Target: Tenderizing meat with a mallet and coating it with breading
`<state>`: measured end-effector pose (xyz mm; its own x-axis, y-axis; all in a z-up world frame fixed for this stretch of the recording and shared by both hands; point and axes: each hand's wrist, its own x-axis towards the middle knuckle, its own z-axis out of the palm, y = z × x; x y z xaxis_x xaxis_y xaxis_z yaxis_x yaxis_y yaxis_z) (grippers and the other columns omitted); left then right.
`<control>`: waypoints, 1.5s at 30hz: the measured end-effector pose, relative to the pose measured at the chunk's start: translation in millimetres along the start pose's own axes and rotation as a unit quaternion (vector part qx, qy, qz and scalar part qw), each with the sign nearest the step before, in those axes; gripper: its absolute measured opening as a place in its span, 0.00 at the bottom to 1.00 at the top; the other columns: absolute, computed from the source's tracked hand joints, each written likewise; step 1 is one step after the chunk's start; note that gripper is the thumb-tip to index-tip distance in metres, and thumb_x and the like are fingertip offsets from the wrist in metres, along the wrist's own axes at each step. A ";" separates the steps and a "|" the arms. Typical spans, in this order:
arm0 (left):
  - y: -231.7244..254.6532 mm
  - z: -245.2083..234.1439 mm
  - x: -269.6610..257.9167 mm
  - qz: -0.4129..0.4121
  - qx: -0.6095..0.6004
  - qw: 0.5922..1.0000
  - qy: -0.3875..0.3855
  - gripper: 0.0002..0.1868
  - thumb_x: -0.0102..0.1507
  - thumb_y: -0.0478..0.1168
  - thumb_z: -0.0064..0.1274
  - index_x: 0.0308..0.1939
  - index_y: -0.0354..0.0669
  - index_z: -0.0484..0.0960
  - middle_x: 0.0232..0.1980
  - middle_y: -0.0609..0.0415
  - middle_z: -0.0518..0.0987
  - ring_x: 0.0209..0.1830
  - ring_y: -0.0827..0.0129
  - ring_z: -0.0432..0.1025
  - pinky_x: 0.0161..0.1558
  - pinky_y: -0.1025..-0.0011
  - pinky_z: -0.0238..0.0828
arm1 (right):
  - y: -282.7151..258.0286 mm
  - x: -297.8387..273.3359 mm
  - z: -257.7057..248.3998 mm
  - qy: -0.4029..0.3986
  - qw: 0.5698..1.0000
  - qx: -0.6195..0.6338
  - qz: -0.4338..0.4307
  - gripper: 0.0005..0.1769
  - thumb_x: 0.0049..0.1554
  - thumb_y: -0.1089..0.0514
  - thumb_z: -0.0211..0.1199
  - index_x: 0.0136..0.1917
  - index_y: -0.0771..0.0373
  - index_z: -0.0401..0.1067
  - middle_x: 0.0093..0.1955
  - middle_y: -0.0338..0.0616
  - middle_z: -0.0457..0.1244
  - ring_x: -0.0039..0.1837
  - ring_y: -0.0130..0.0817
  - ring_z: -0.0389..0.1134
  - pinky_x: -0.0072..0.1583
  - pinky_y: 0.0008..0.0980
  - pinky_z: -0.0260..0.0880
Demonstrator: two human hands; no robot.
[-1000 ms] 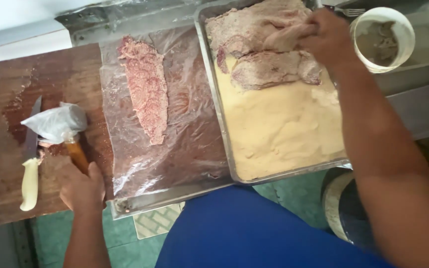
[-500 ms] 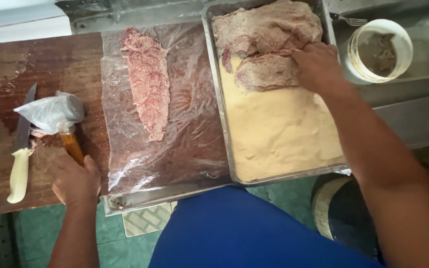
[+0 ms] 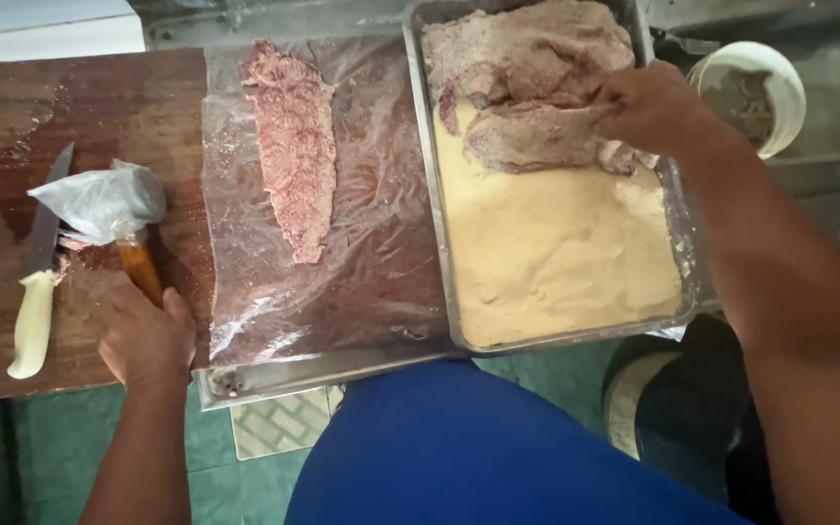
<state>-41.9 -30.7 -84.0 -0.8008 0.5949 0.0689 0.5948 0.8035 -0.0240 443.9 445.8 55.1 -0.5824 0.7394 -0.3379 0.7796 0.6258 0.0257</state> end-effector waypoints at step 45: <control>-43.1 -45.5 3.5 0.000 -0.419 0.900 -0.121 0.31 0.59 0.53 0.60 0.64 0.51 0.72 0.52 0.43 0.81 0.57 0.46 0.77 0.54 0.51 0.75 | -424.7 -65.2 80.9 0.341 0.802 0.195 -0.451 0.04 0.58 0.65 0.69 0.46 0.68 0.76 0.43 0.64 0.66 0.46 0.62 0.68 0.49 0.56 0.66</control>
<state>-67.3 -64.3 -37.3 -0.7322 0.6638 -0.1525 0.3576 0.5652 0.7434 169.4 111.8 -9.9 -0.8367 0.0766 0.5422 -0.0940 0.9554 -0.2799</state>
